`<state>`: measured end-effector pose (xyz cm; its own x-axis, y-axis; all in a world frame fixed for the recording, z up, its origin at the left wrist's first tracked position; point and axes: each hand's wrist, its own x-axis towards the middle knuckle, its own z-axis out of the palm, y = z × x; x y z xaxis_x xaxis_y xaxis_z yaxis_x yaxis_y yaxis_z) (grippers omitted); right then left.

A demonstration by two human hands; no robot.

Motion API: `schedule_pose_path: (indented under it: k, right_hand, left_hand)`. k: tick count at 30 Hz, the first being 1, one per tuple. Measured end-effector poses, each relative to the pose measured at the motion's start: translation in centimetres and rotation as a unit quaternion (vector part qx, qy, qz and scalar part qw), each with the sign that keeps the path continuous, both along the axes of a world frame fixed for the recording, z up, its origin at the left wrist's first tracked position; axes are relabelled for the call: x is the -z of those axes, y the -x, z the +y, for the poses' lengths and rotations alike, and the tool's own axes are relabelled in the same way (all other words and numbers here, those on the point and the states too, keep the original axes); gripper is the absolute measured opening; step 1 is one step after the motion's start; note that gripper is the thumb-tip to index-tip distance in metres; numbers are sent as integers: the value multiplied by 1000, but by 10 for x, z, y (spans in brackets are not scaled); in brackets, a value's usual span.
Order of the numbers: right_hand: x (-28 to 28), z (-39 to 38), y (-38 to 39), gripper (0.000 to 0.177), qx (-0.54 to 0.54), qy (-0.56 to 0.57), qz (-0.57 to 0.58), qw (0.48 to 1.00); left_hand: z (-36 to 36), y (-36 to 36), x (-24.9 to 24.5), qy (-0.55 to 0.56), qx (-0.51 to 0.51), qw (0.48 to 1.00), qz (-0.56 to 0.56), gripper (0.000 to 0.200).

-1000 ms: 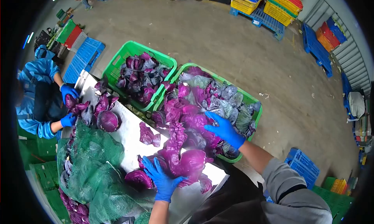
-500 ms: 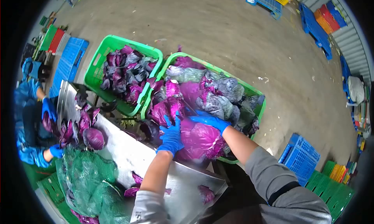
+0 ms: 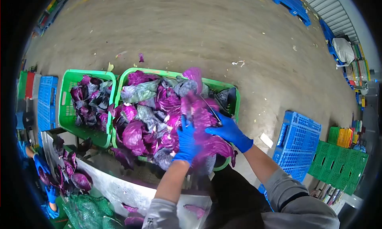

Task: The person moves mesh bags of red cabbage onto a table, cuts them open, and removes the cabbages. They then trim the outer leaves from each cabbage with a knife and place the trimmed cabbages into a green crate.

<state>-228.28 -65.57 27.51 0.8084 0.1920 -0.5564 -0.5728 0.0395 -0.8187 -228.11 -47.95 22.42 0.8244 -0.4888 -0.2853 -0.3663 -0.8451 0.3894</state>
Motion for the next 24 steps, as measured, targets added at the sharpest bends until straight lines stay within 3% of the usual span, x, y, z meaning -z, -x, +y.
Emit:
schedule_pose_path:
  k: [1, 2, 4, 7, 8, 10, 11, 14, 16, 18, 20, 21, 22, 24]
  right_hand:
    - [16, -9, 6, 73, -20, 179, -101, 978]
    - [33, -17, 11, 75, -43, 350, -196, 915]
    - [67, -11, 15, 71, -19, 353, -172, 920]
    - [105, 8, 14, 65, 54, 448, -142, 881]
    - [119, 14, 18, 64, 9, 494, -71, 867]
    - [138, 10, 15, 67, 18, 509, -131, 850]
    - [142, 7, 13, 67, 20, 507, -137, 851]
    - [129, 1, 6, 70, 45, 443, -161, 881]
    - [109, -3, 7, 70, 44, 419, -159, 893]
    - [85, -10, 9, 69, 49, 461, -203, 863]
    - [46, -20, 7, 61, -52, 479, -164, 861]
    - [35, -27, 0, 60, -73, 438, -114, 889]
    - [29, -29, -10, 59, -32, 443, -153, 883]
    - [24, -30, -54, 62, 51, 425, -245, 870]
  left_hand:
    - [-12, -4, 12, -100, 59, 993, 3, 75]
    - [-24, -9, 25, -121, 78, 989, 32, 80]
    - [-46, -18, 37, -219, 80, 971, 57, 81]
    - [-58, -22, 65, -169, 16, 981, 91, 76]
    - [-60, -19, 81, -172, 12, 980, 97, 76]
    - [-63, -14, 116, -122, -22, 992, 25, 71]
    - [-62, -11, 125, -136, 1, 990, -21, 80]
    - [-64, -21, 85, -167, 8, 984, 56, 90]
    - [-62, -21, 71, -208, 29, 977, 32, 93]
    - [-58, -21, 53, -207, 49, 976, 54, 95]
    - [-56, -17, 40, -216, 43, 974, 52, 96]
    - [-54, -16, 36, -223, 45, 972, 55, 97]
    - [-51, -16, 19, -193, 44, 977, 76, 93]
    - [-40, 2, 10, -121, 1, 993, 10, 88]
